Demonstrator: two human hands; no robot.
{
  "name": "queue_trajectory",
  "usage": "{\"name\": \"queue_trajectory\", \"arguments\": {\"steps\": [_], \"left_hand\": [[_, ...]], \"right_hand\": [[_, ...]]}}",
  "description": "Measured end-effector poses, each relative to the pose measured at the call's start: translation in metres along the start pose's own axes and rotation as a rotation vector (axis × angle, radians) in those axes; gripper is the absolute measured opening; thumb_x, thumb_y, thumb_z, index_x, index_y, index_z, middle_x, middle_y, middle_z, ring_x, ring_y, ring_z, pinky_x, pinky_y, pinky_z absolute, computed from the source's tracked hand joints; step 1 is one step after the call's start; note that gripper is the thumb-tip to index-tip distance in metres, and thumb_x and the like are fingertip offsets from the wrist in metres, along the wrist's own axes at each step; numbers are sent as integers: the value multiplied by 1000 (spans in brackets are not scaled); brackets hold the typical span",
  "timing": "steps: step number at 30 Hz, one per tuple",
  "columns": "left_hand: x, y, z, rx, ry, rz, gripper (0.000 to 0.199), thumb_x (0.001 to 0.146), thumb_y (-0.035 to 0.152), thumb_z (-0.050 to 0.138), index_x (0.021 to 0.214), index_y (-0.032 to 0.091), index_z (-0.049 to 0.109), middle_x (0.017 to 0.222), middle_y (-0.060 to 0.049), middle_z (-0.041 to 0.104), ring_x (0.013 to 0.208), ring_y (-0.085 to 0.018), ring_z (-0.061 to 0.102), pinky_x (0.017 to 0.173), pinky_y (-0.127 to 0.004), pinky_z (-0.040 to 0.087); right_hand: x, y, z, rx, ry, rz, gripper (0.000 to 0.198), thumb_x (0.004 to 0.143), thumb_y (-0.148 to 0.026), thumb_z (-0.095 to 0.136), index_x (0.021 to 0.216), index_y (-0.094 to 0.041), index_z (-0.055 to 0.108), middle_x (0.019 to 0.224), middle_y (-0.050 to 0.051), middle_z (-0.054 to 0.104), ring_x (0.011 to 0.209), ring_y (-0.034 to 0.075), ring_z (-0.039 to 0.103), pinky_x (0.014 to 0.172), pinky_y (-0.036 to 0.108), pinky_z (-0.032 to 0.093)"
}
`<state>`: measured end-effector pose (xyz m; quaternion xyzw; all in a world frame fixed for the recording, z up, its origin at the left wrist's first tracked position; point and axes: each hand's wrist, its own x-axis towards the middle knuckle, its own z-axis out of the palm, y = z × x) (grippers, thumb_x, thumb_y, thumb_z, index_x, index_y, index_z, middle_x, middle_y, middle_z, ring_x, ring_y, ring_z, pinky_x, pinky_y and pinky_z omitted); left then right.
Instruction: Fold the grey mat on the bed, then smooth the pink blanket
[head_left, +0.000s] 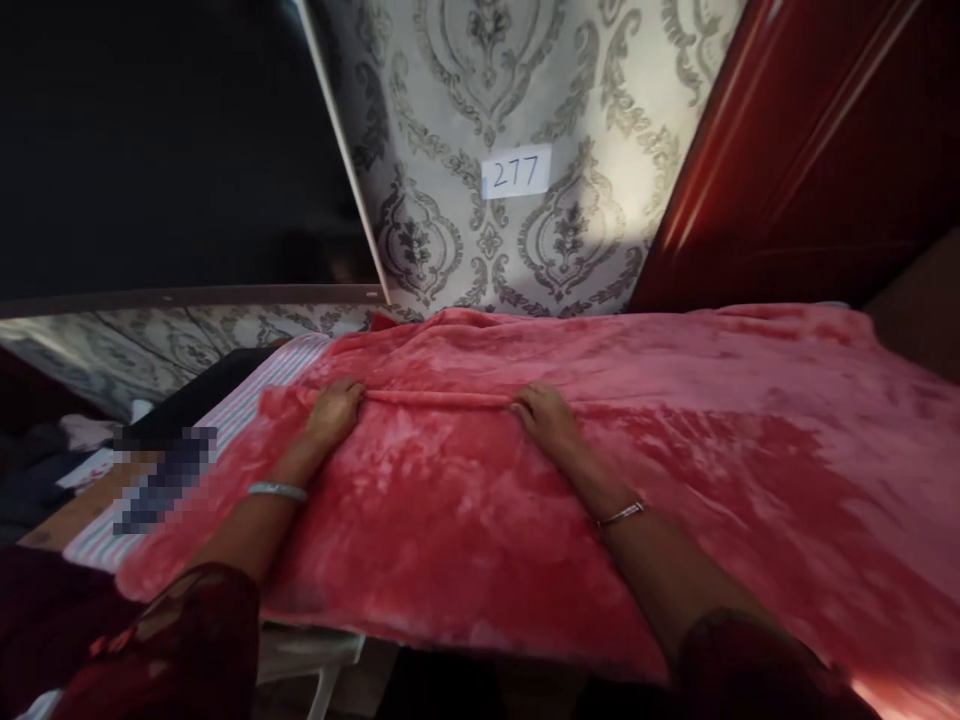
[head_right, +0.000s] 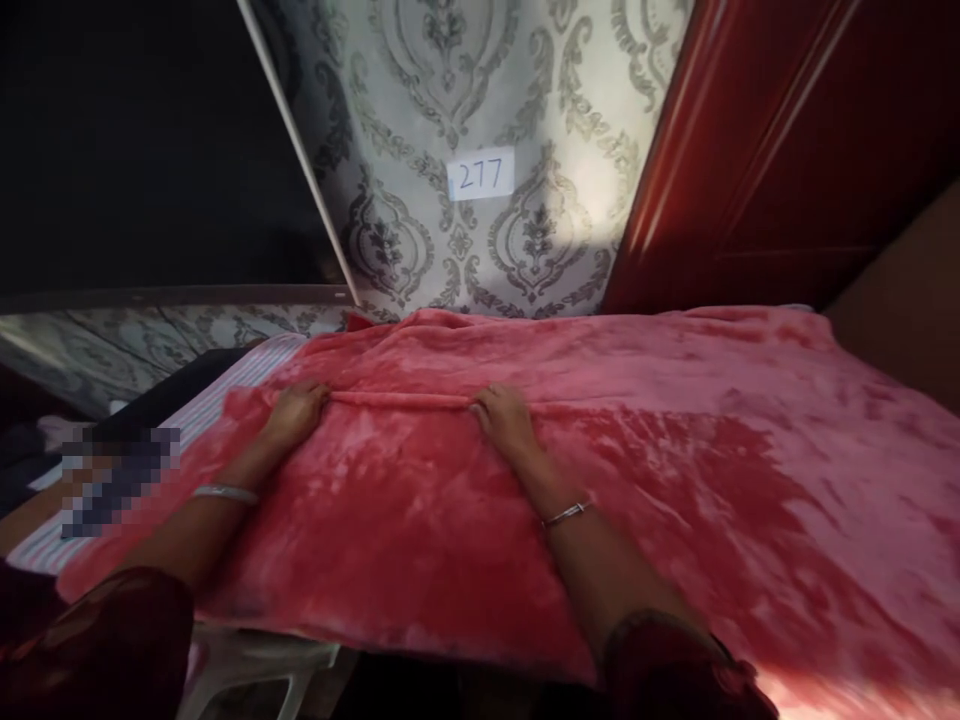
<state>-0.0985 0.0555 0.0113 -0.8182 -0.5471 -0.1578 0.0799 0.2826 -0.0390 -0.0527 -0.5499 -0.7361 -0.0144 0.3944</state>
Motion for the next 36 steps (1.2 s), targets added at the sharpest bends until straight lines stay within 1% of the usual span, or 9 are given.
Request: {"name": "queue_trajectory", "arguments": {"steps": [3, 7, 10, 12, 16, 21, 25, 31, 36], "left_hand": [[9, 37, 2, -36, 54, 59, 40, 88, 13, 45, 121, 15, 67, 120, -14, 68, 115, -30, 61, 100, -44, 48], [23, 126, 11, -195, 36, 354, 50, 84, 18, 57, 135, 17, 59, 137, -14, 62, 130, -31, 54, 111, -47, 42], [24, 182, 24, -254, -57, 453, 33, 92, 26, 57, 123, 17, 64, 125, -14, 67, 118, -31, 60, 102, -47, 48], [23, 198, 34, -243, -65, 430, 20, 96, 24, 51, 103, 18, 68, 110, -14, 69, 106, -30, 63, 94, -45, 49], [24, 193, 49, -263, 34, 408, 22, 97, 20, 44, 91, 20, 65, 98, -12, 68, 98, -27, 62, 89, -41, 50], [30, 181, 52, -317, 142, 383, 22, 95, 22, 42, 87, 22, 62, 91, -11, 65, 93, -28, 61, 85, -42, 51], [31, 183, 49, -405, 181, 387, 20, 94, 23, 42, 85, 22, 61, 90, -11, 64, 93, -27, 61, 86, -42, 52], [30, 186, 43, -441, 215, 393, 21, 94, 24, 43, 89, 23, 63, 93, -10, 65, 96, -28, 60, 89, -44, 52], [30, 184, 42, -415, 245, 407, 22, 95, 25, 41, 86, 22, 62, 91, -11, 63, 93, -28, 60, 87, -44, 51]], "right_hand": [[3, -3, -2, 5, 4, 20, 17, 98, -23, 57, 84, -22, 68, 91, 8, 67, 92, 24, 57, 85, 38, 45], [7, -6, -4, -25, -14, 47, 16, 98, -23, 57, 87, -21, 69, 93, 8, 67, 92, 23, 56, 86, 38, 45], [9, -8, -6, -53, -12, 64, 16, 99, -23, 58, 87, -20, 69, 93, 8, 66, 92, 22, 56, 87, 37, 44], [10, -9, -8, -62, -26, 71, 15, 99, -23, 59, 87, -20, 69, 93, 8, 66, 92, 22, 55, 86, 36, 44], [11, -11, -13, -52, -56, 70, 11, 98, -24, 63, 93, -19, 71, 96, 7, 67, 95, 21, 56, 86, 34, 44], [11, -2, -32, -63, 45, 104, 15, 99, -20, 59, 103, -18, 73, 105, 7, 70, 101, 20, 58, 92, 33, 45], [-2, 29, -67, -115, 91, 205, 17, 95, -15, 57, 97, -19, 74, 105, 9, 72, 103, 22, 61, 94, 37, 47], [-59, 90, -138, -194, 91, 313, 20, 92, -22, 62, 105, -21, 77, 115, 12, 73, 110, 26, 63, 101, 43, 47], [-85, 114, -152, -215, 1, 276, 44, 84, -35, 77, 125, -21, 73, 134, 14, 67, 124, 31, 59, 107, 50, 45]]}}
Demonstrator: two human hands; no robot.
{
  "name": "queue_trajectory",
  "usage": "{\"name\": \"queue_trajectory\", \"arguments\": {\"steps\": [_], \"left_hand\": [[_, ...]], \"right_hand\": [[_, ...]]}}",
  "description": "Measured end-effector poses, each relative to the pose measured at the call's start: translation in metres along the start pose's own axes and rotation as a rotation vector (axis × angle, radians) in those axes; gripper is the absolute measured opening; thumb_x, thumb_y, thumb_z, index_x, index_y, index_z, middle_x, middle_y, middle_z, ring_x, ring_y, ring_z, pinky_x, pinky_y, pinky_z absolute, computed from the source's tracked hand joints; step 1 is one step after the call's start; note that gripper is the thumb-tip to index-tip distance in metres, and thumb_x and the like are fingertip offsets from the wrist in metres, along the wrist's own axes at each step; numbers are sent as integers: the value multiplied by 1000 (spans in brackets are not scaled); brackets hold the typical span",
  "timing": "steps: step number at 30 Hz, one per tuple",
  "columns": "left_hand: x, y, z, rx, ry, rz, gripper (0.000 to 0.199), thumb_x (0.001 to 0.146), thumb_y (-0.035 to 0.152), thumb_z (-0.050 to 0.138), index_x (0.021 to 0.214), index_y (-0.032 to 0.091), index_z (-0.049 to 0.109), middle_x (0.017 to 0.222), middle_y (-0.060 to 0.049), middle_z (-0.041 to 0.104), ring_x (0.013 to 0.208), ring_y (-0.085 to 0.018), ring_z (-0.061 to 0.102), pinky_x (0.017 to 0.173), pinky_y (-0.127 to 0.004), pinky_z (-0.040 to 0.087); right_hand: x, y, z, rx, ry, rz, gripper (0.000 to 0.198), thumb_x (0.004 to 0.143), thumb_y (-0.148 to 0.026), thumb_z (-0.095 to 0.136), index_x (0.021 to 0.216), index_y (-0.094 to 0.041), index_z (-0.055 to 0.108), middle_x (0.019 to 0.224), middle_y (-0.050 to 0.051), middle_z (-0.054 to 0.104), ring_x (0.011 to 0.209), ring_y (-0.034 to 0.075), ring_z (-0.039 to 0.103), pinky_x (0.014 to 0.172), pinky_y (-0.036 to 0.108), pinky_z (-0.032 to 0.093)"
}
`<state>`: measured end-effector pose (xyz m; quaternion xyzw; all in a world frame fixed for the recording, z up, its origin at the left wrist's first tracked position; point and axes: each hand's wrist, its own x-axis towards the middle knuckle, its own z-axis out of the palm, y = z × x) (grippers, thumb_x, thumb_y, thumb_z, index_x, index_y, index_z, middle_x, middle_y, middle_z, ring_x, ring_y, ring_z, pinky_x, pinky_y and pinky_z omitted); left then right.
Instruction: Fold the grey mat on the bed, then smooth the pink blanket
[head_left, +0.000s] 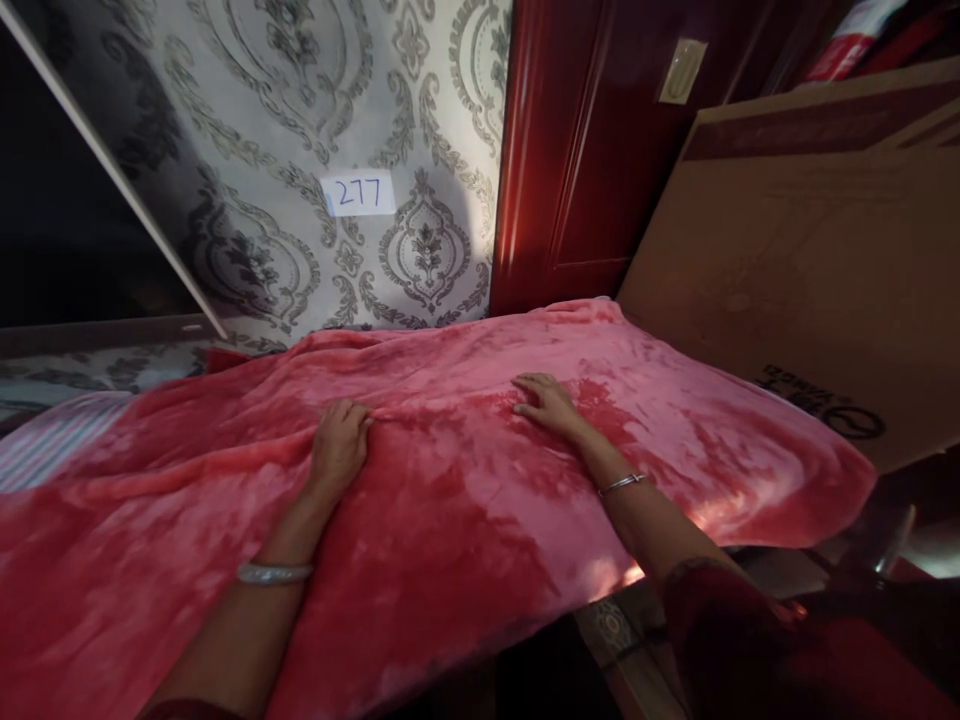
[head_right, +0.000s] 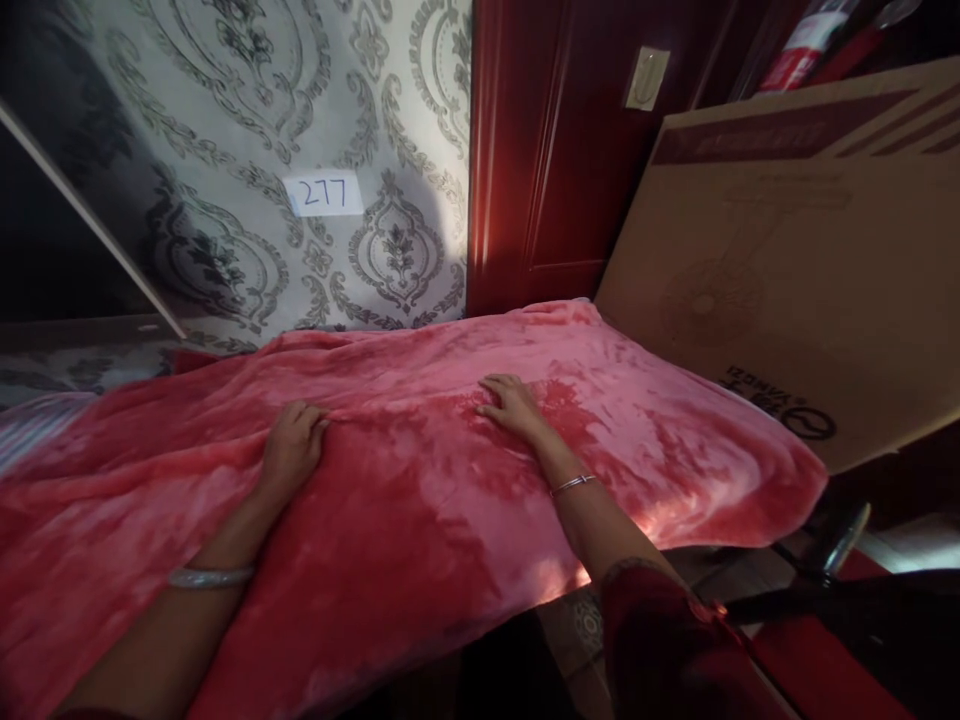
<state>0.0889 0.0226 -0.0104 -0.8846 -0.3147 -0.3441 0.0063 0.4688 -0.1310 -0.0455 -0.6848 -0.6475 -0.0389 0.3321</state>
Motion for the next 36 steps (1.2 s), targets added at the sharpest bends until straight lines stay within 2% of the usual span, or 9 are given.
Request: {"name": "queue_trajectory", "arguments": {"steps": [3, 8, 12, 15, 20, 26, 32, 36], "left_hand": [[-1, -2, -1, 27, -8, 1, 21, 95, 25, 42, 86, 23, 62, 90, -10, 63, 94, -28, 60, 86, -44, 51], [0, -3, -4, 43, -13, -3, 21, 94, 25, 43, 88, 23, 63, 92, -10, 63, 95, -29, 60, 87, -45, 51], [1, -2, -5, 49, -7, 9, 20, 95, 26, 43, 88, 24, 62, 92, -10, 64, 96, -28, 61, 86, -44, 51], [0, 0, -6, 53, -6, 28, 21, 96, 27, 41, 87, 24, 60, 93, -10, 64, 95, -28, 60, 87, -43, 51], [-1, 0, -5, 77, 1, 51, 22, 97, 27, 39, 86, 25, 57, 94, -11, 65, 94, -27, 61, 89, -43, 51], [-2, -1, -2, 138, -118, 16, 23, 96, 26, 39, 80, 25, 55, 88, -10, 65, 90, -27, 63, 85, -40, 52], [-6, 6, -7, 164, -109, 8, 22, 96, 25, 40, 88, 23, 60, 90, -9, 68, 89, -25, 66, 82, -36, 52], [-6, 9, -10, 138, -178, 14, 23, 97, 24, 41, 87, 23, 61, 88, -7, 70, 86, -23, 67, 80, -34, 51]], "right_hand": [[1, 0, 10, -1, -8, -13, 41, 84, -34, 76, 123, -22, 74, 130, 14, 69, 121, 30, 59, 105, 50, 45], [4, -5, 21, -15, 26, -13, 18, 89, -24, 68, 104, -20, 77, 109, 11, 73, 103, 25, 61, 95, 42, 47], [4, -10, 23, -37, 60, 10, 11, 90, -18, 61, 88, -21, 71, 93, 9, 71, 93, 24, 59, 86, 38, 46], [4, -15, 20, -52, 151, 53, 14, 92, -18, 54, 85, -22, 66, 91, 11, 69, 90, 25, 58, 83, 37, 44], [0, -22, 11, -56, 303, 77, 22, 99, -25, 42, 94, -21, 63, 97, 13, 67, 92, 26, 59, 84, 37, 44], [-4, -26, 8, -111, 266, 72, 33, 102, -37, 38, 77, -24, 56, 81, 8, 64, 79, 23, 58, 73, 33, 41], [-7, -30, -2, -98, 381, 185, 49, 102, -53, 34, 64, -24, 47, 62, 3, 55, 61, 17, 49, 61, 30, 32], [-10, -32, -3, -44, 378, 197, 56, 99, -62, 31, 60, -24, 43, 56, 1, 50, 54, 14, 43, 57, 29, 28]]}}
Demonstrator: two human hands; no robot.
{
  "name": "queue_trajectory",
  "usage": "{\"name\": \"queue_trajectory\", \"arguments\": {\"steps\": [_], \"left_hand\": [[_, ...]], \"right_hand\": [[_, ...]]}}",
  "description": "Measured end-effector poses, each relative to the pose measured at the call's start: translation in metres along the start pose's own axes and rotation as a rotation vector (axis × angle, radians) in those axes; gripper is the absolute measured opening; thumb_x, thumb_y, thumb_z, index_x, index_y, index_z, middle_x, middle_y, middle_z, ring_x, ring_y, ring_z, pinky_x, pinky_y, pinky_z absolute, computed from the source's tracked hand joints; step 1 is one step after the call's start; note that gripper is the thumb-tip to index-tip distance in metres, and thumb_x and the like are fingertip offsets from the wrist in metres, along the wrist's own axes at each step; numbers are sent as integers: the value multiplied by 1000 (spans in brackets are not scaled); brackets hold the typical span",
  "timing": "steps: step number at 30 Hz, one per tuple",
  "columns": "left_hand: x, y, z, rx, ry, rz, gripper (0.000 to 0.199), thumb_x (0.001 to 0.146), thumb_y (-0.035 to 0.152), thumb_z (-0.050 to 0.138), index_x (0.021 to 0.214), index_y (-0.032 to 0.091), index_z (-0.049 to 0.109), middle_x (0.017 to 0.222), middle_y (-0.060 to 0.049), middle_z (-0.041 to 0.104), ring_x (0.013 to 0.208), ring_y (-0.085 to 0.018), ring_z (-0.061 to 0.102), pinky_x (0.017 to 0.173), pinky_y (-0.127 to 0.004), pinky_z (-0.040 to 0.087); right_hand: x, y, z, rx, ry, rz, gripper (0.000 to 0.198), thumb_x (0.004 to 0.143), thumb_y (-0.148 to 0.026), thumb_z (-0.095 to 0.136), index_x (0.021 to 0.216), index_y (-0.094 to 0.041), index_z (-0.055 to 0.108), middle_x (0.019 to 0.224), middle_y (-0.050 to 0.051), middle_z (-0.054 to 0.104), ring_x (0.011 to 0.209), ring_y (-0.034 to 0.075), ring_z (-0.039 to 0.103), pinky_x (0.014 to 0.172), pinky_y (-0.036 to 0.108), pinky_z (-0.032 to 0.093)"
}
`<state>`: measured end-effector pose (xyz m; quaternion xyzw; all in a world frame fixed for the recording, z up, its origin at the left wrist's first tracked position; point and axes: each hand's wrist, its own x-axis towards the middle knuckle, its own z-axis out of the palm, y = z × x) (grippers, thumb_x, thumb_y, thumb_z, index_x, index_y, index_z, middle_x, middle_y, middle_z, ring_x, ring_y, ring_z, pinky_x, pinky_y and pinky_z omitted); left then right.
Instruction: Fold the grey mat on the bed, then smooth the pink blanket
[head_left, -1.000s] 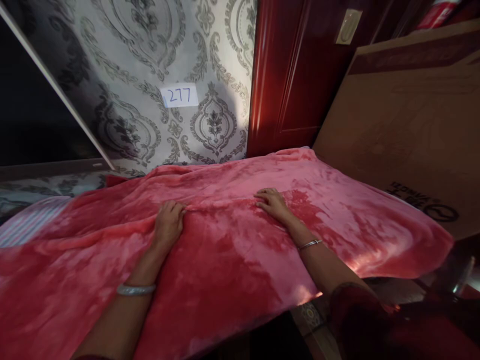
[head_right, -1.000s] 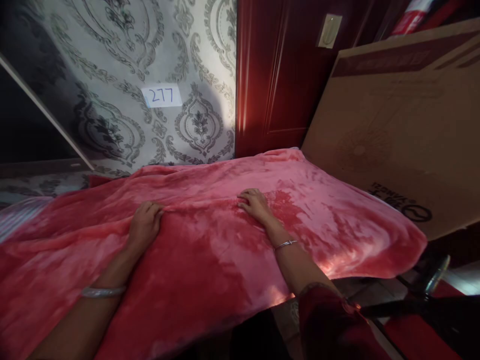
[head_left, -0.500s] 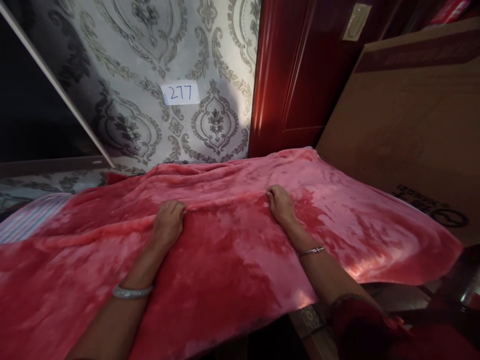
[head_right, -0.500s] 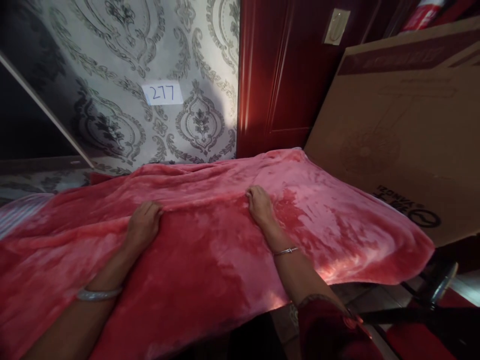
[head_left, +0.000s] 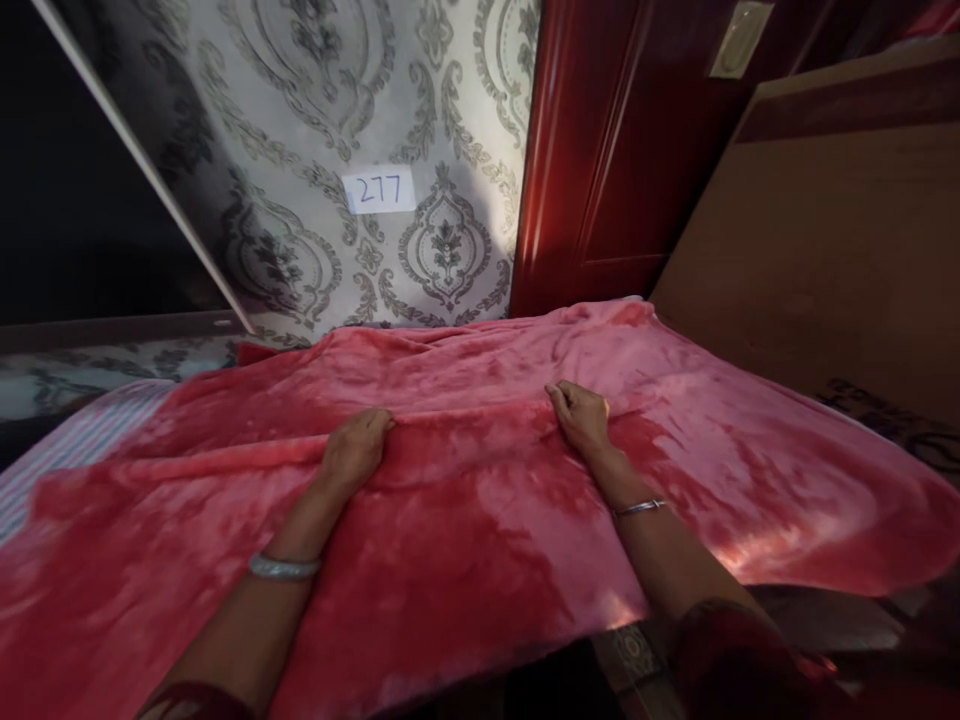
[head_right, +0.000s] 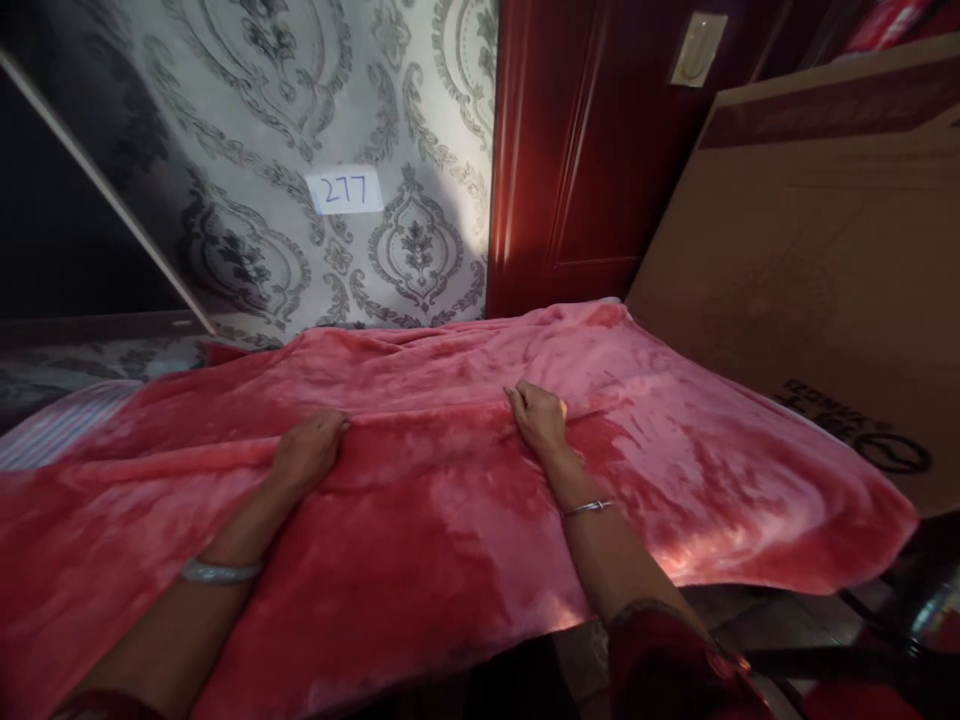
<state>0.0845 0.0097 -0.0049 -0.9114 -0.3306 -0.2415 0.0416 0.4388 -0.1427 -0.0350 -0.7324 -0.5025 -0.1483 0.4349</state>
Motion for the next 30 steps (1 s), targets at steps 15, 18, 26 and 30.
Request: {"name": "queue_trajectory", "arguments": {"steps": [15, 18, 26, 30], "left_hand": [[-18, -5, -18, -140, -114, 48, 21, 99, 36, 51, 89, 20, 60, 89, -5, 66, 83, -20, 63, 79, -33, 50], [-23, -7, -29, -81, -195, -4, 18, 97, 32, 54, 86, 19, 61, 91, -7, 66, 85, -21, 63, 81, -33, 50], [-66, -72, -76, 104, -349, -158, 19, 93, 20, 53, 104, 17, 69, 114, -13, 71, 108, -26, 66, 99, -39, 49], [-94, -122, -98, 184, -353, -341, 35, 92, 16, 48, 120, 19, 69, 132, -12, 68, 126, -27, 60, 110, -40, 42]], "right_hand": [[-6, -5, -6, 54, -75, 51, 68, 92, -79, 25, 58, -24, 46, 51, 3, 54, 51, 15, 46, 55, 29, 30], [-9, 0, -6, 51, -97, 62, 69, 90, -80, 25, 60, -24, 50, 55, 6, 58, 55, 18, 52, 56, 30, 33], [-12, 19, -2, -34, -157, 108, 60, 89, -73, 34, 66, -24, 60, 61, 9, 63, 60, 24, 58, 57, 34, 36], [-13, 24, 1, -58, -180, 129, 57, 86, -72, 36, 70, -25, 64, 65, 10, 65, 64, 26, 61, 58, 36, 39]]}}
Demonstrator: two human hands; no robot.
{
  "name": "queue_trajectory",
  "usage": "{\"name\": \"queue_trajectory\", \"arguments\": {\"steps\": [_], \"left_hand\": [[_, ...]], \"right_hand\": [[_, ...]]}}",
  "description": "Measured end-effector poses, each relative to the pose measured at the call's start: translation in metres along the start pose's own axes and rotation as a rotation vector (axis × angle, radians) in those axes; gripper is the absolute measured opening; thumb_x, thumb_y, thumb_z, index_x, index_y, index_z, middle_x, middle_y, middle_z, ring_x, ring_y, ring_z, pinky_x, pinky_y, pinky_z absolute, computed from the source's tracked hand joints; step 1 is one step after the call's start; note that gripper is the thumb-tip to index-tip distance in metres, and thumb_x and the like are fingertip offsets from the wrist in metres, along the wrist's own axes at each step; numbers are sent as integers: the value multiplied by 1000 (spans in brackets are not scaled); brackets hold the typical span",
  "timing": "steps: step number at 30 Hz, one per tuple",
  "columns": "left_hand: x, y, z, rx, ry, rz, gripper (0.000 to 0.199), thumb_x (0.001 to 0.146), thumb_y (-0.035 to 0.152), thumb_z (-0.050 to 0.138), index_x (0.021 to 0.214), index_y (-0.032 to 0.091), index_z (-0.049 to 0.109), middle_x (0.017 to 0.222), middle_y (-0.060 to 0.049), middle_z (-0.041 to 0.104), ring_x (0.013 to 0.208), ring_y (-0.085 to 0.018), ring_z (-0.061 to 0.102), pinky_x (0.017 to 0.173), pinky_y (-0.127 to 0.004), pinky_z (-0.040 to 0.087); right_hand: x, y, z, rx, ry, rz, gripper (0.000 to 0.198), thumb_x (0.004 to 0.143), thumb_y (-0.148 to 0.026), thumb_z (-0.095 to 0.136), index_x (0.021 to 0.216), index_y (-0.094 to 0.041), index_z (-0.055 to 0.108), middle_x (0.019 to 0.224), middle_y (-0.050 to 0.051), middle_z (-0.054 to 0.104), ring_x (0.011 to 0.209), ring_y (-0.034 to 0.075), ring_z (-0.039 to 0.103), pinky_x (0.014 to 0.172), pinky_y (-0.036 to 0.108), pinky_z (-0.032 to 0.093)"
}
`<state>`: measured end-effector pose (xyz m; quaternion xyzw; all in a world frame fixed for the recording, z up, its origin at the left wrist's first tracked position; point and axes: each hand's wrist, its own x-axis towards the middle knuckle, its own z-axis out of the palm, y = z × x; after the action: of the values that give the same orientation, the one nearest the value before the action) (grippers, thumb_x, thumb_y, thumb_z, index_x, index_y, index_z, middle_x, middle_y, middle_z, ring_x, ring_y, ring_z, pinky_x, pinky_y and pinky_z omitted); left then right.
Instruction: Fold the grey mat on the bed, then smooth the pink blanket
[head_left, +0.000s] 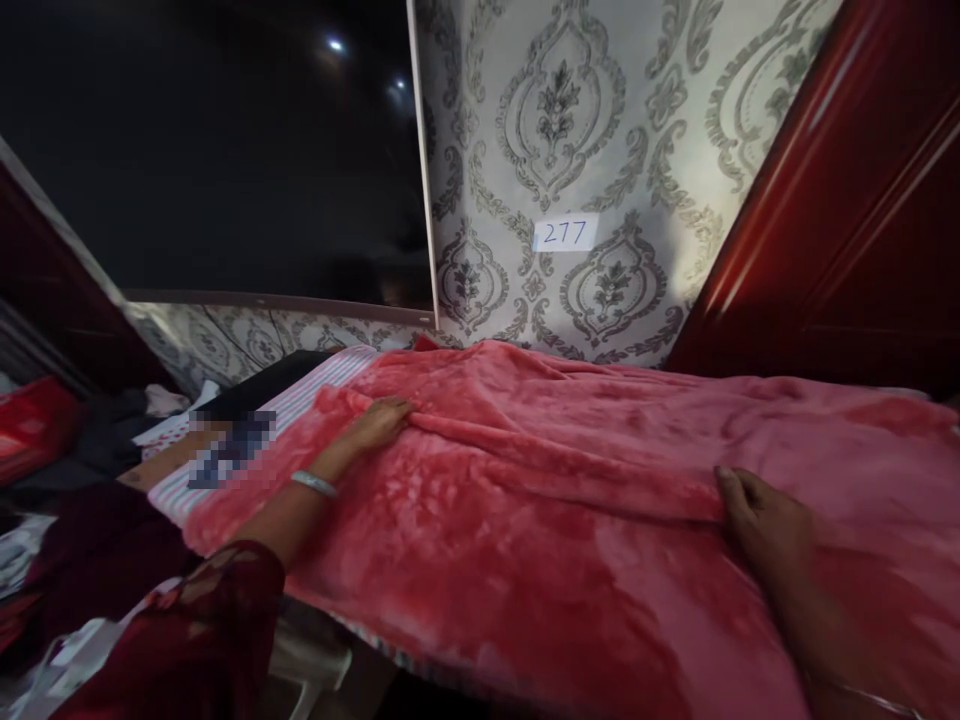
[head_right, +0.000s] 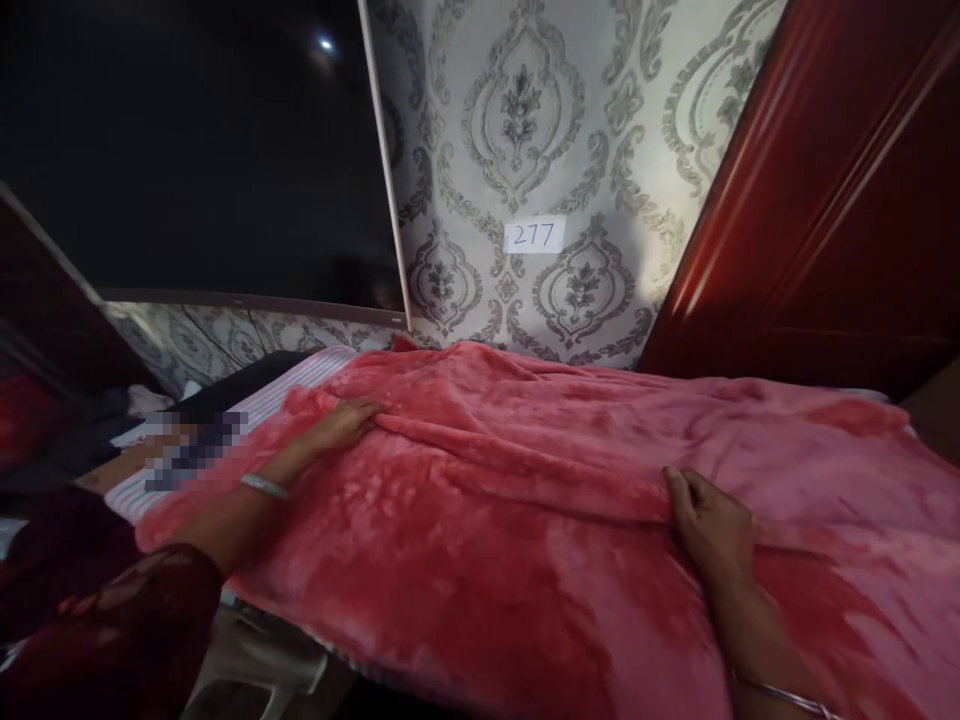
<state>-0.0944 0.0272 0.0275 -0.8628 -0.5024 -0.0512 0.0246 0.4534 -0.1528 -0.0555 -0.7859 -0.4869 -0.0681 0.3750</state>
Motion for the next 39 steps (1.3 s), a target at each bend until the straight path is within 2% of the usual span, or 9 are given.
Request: {"name": "queue_trajectory", "arguments": {"steps": [5, 8, 12, 15, 19, 26, 30, 33, 39], "left_hand": [[-8, -48, 2, 36, 6, -200, 39, 91, 13, 41, 117, 14, 70, 132, -17, 68, 125, -32, 60, 109, -48, 41], [-11, -60, 2, 45, 39, -252, 38, 90, 11, 38, 108, 10, 72, 123, -20, 71, 119, -32, 63, 107, -47, 42], [-14, -66, -4, 45, 105, -276, 40, 88, 10, 38, 112, 11, 70, 124, -16, 71, 121, -29, 62, 107, -41, 43], [-16, -68, -12, 40, 166, -278, 41, 90, 12, 36, 117, 14, 67, 123, -15, 72, 121, -29, 63, 108, -42, 42], [-22, -66, -23, 59, 290, -291, 40, 89, 10, 39, 119, 13, 66, 120, -19, 70, 114, -31, 65, 102, -44, 46], [-42, -52, -49, 74, 427, -349, 37, 96, 17, 37, 123, 11, 62, 121, -18, 65, 111, -31, 63, 89, -39, 48], [-58, -52, -69, 84, 463, -391, 23, 97, 27, 44, 104, 16, 63, 113, -13, 67, 101, -28, 64, 80, -35, 47], [-70, -53, -81, 64, 509, -372, 18, 96, 33, 48, 87, 20, 58, 101, -9, 66, 96, -25, 63, 79, -31, 45], [-88, -38, -97, -236, 665, -464, 16, 95, 25, 42, 84, 21, 53, 81, -2, 61, 81, -18, 59, 77, -27, 43]], "right_hand": [[-1, 0, -1, -14, -108, -4, 59, 81, -75, 37, 74, -25, 67, 72, 12, 70, 71, 31, 65, 61, 40, 44], [-3, 0, -4, 28, -188, -40, 59, 76, -78, 43, 76, -25, 69, 74, 11, 72, 71, 31, 67, 61, 40, 48], [-9, 4, -4, 97, -247, -170, 55, 77, -75, 49, 83, -24, 70, 89, 10, 75, 82, 30, 70, 73, 41, 55], [-14, 10, -4, 123, -237, -245, 52, 79, -72, 50, 86, -23, 69, 92, 12, 75, 87, 30, 71, 81, 44, 57], [-21, 16, -13, 120, -166, -274, 48, 83, -69, 47, 83, -25, 66, 86, 12, 73, 81, 30, 70, 75, 44, 57], [-25, -7, -52, 165, 30, -173, 42, 81, -66, 47, 82, -27, 61, 85, 11, 72, 80, 30, 68, 77, 44, 55], [-26, -21, -77, 181, 93, -63, 36, 72, -61, 51, 82, -28, 59, 87, 13, 72, 81, 33, 68, 76, 45, 54], [-28, -28, -89, 171, 123, -42, 32, 69, -57, 52, 82, -28, 57, 87, 14, 71, 82, 35, 68, 77, 47, 52], [-41, -36, -100, 145, 154, 20, 31, 70, -56, 49, 83, -29, 55, 84, 15, 71, 80, 37, 66, 73, 49, 50]]}}
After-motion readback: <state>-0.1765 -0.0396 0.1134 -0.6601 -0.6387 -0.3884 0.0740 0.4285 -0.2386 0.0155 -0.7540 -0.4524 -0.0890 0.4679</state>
